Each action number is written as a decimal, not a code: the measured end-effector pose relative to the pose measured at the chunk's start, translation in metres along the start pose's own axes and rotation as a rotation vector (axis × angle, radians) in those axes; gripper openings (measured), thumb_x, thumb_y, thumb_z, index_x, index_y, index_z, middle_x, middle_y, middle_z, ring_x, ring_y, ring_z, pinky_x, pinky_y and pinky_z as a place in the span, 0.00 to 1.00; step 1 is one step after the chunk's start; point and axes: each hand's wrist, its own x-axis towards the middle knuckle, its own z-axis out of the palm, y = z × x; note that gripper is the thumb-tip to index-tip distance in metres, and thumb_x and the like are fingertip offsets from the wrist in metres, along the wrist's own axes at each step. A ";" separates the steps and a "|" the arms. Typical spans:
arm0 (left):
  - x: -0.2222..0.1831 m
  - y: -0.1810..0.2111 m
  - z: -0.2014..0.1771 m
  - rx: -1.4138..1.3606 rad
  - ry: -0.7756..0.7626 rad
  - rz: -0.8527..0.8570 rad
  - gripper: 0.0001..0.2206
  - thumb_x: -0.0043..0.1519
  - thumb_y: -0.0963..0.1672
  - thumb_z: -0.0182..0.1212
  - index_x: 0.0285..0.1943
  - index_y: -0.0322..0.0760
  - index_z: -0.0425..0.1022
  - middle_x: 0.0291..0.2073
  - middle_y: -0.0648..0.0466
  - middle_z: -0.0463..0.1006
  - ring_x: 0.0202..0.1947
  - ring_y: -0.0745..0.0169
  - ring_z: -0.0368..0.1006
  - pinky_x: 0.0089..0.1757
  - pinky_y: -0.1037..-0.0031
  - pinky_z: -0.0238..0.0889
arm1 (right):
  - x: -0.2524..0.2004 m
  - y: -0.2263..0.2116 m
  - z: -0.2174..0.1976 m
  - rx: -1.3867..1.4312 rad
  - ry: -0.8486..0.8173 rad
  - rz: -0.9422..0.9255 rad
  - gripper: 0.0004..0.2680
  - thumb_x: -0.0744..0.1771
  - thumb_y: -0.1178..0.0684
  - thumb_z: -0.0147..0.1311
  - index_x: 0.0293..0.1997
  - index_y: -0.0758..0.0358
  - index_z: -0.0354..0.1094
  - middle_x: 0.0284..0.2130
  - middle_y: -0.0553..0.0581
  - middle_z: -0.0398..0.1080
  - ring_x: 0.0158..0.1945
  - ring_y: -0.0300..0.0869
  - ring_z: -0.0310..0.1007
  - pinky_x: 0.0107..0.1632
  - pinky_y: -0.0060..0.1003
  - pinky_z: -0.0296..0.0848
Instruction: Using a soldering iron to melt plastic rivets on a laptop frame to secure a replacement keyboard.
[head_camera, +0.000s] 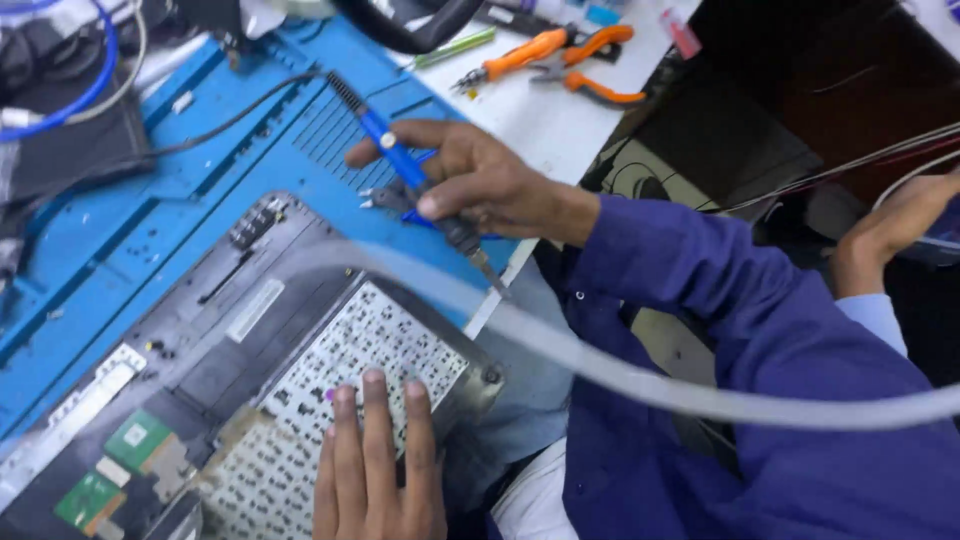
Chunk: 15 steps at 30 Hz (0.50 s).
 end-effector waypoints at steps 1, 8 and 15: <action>-0.005 -0.003 0.007 -0.014 -0.034 0.020 0.31 0.68 0.55 0.54 0.80 0.45 0.62 0.75 0.43 0.68 0.75 0.36 0.63 0.65 0.52 0.68 | 0.002 0.002 -0.002 0.169 -0.010 0.048 0.20 0.70 0.57 0.60 0.71 0.65 0.60 0.48 0.54 0.80 0.22 0.28 0.63 0.23 0.21 0.59; -0.042 -0.011 0.076 -0.063 -0.010 0.298 0.46 0.58 0.64 0.56 0.80 0.36 0.57 0.74 0.39 0.65 0.76 0.24 0.56 0.68 0.42 0.59 | 0.000 -0.008 0.000 0.093 0.006 0.038 0.21 0.70 0.55 0.58 0.72 0.65 0.59 0.15 0.43 0.52 0.15 0.30 0.48 0.22 0.24 0.52; -0.070 0.004 0.126 -0.347 0.213 0.162 0.39 0.67 0.64 0.44 0.76 0.36 0.62 0.67 0.44 0.73 0.74 0.25 0.62 0.72 0.41 0.60 | -0.001 -0.008 0.001 0.220 -0.032 0.058 0.21 0.69 0.55 0.59 0.72 0.65 0.59 0.21 0.44 0.59 0.18 0.29 0.51 0.24 0.24 0.57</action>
